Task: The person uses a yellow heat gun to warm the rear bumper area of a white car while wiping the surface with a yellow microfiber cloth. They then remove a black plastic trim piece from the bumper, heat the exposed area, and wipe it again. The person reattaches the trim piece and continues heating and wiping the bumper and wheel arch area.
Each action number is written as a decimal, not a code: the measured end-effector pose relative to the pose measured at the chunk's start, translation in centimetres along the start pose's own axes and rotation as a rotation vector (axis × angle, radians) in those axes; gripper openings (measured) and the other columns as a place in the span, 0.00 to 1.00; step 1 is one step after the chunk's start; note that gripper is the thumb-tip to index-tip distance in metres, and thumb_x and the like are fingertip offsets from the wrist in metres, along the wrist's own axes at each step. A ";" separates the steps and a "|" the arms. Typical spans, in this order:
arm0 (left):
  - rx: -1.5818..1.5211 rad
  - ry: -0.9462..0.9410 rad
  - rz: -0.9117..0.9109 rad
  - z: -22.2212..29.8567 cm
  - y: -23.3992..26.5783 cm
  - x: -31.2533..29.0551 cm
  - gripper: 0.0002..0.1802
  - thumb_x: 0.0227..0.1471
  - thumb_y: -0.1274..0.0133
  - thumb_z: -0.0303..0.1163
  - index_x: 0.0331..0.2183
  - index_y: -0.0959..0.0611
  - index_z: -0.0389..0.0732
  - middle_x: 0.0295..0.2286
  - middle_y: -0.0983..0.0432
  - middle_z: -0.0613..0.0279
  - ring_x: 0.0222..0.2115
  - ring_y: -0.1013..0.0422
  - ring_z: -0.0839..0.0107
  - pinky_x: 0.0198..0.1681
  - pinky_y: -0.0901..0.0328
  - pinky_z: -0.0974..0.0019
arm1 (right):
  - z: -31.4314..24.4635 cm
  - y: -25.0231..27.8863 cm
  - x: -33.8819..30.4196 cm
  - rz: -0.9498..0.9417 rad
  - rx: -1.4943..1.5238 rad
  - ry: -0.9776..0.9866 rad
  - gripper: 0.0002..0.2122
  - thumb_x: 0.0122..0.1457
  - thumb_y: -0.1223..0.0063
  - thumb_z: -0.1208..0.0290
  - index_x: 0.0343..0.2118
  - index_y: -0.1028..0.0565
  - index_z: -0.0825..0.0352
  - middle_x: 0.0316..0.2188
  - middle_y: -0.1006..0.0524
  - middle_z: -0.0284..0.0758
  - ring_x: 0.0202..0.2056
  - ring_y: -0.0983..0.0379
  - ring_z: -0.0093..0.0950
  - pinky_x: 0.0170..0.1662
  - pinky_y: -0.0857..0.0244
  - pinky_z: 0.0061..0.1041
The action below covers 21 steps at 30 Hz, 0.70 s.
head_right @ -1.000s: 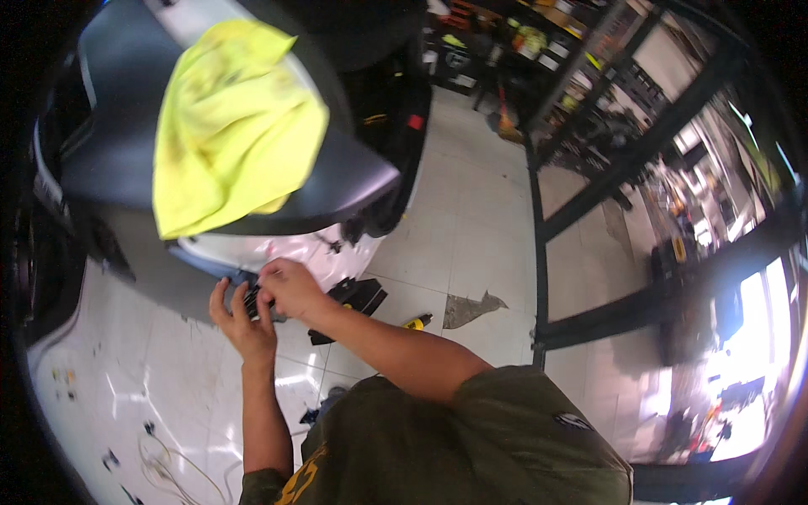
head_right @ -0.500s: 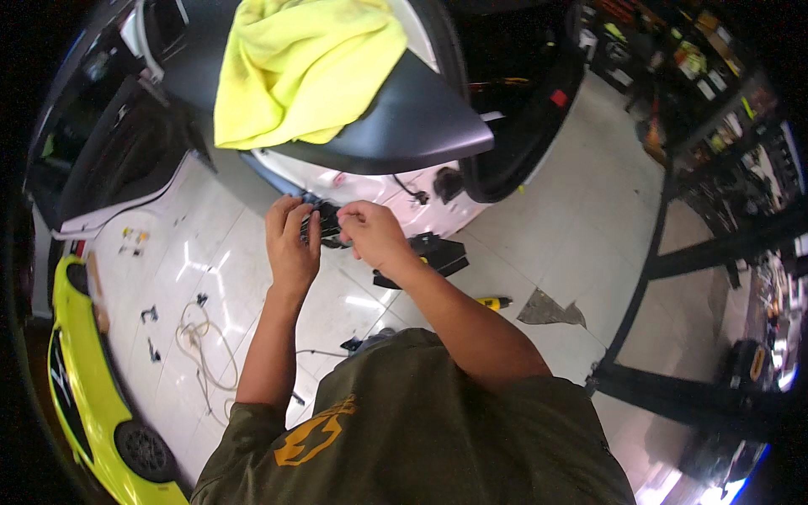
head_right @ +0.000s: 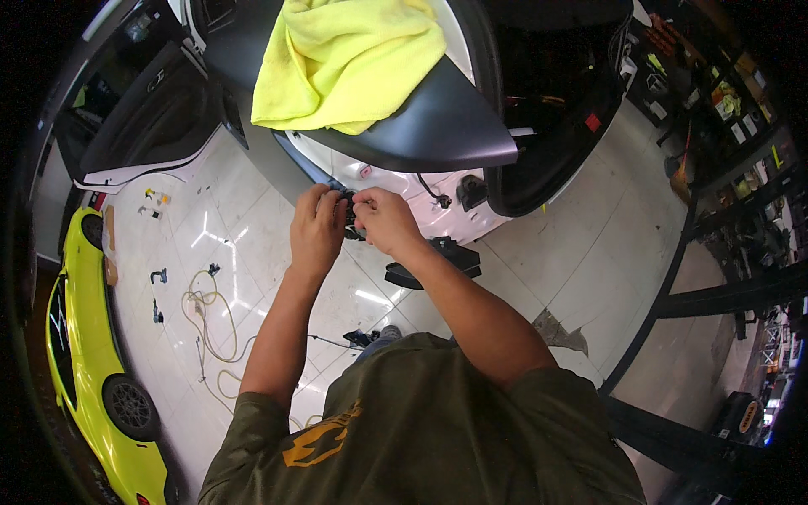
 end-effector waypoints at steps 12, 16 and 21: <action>-0.033 0.186 -0.108 -0.9 -1.1 1.1 0.06 0.48 0.44 0.26 0.31 0.21 0.37 0.35 0.27 0.57 0.35 0.31 0.56 0.34 0.32 0.58 | -0.4 0.1 0.5 0.065 -0.015 -0.001 0.13 0.57 0.51 0.70 0.41 0.25 0.74 0.24 0.22 0.39 0.19 0.27 0.26 0.23 0.33 0.26; -0.119 0.246 -0.029 -0.9 -1.0 0.8 0.05 0.50 0.44 0.26 0.31 0.22 0.36 0.34 0.28 0.55 0.36 0.33 0.54 0.38 0.34 0.57 | -1.0 0.3 0.7 0.105 -0.113 0.046 0.14 0.56 0.50 0.69 0.40 0.23 0.73 0.26 0.20 0.42 0.25 0.23 0.29 0.31 0.30 0.28; -0.082 0.168 0.086 -1.0 -1.5 -0.3 0.04 0.50 0.45 0.24 0.31 0.22 0.34 0.35 0.29 0.53 0.37 0.34 0.53 0.40 0.37 0.56 | -1.2 0.3 1.1 0.132 -0.201 0.039 0.13 0.56 0.50 0.68 0.37 0.21 0.72 0.24 0.20 0.42 0.28 0.21 0.30 0.33 0.30 0.27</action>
Point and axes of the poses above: each hand's wrist, its own x-axis towards the middle knuckle, its own y-axis out of the back of the hand, z = x × y, the point moved 8 cm from there along x, towards the middle knuckle
